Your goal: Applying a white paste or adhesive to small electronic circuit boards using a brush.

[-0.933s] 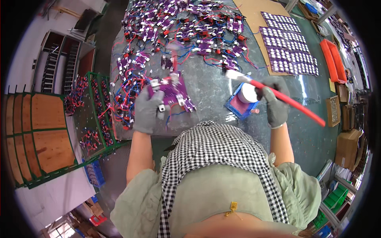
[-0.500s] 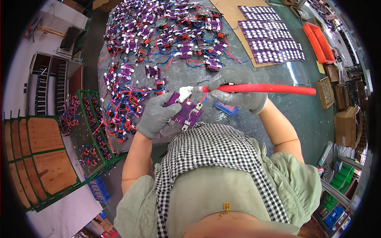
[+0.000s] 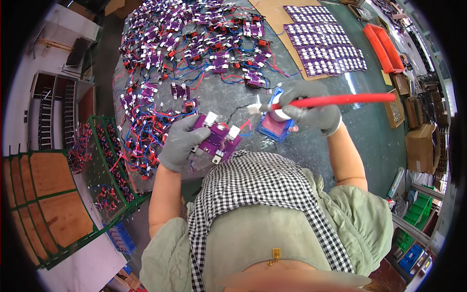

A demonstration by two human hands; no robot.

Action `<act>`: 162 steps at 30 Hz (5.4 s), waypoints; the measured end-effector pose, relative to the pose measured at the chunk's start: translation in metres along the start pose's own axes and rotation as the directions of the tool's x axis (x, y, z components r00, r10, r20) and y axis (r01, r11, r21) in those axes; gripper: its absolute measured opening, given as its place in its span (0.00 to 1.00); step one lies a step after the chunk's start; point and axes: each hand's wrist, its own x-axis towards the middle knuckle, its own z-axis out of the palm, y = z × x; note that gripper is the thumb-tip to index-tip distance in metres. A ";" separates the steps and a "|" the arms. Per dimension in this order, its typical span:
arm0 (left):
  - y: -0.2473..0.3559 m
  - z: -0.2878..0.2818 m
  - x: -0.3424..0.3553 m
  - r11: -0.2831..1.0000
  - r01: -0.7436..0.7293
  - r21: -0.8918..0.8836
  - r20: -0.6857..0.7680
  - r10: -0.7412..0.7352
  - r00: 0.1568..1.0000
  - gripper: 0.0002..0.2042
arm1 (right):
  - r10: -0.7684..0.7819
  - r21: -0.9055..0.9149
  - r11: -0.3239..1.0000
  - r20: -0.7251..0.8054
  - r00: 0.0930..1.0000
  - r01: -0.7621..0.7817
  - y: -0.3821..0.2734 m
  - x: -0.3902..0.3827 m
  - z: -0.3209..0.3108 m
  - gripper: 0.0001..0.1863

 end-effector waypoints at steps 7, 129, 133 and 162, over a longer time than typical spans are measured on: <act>-0.025 -0.023 0.001 0.752 -0.283 -0.596 -0.190 0.211 0.959 0.12 | 0.180 -0.400 0.900 -0.026 0.983 -0.175 0.104 -0.067 -0.029 0.08; 0.000 0.016 0.023 0.992 0.066 0.110 0.376 -0.103 0.921 0.21 | 0.119 0.140 0.983 0.029 0.992 -0.122 -0.012 -0.010 0.005 0.07; -0.009 0.008 0.018 0.997 0.040 0.059 0.318 -0.057 0.946 0.23 | 0.189 0.194 0.966 -0.072 0.979 -0.172 -0.002 -0.022 -0.016 0.06; -0.047 0.050 0.030 0.843 -0.514 -0.158 -0.165 0.491 0.855 0.21 | -0.007 -0.058 0.998 -0.386 0.922 -0.017 -0.004 -0.045 0.038 0.06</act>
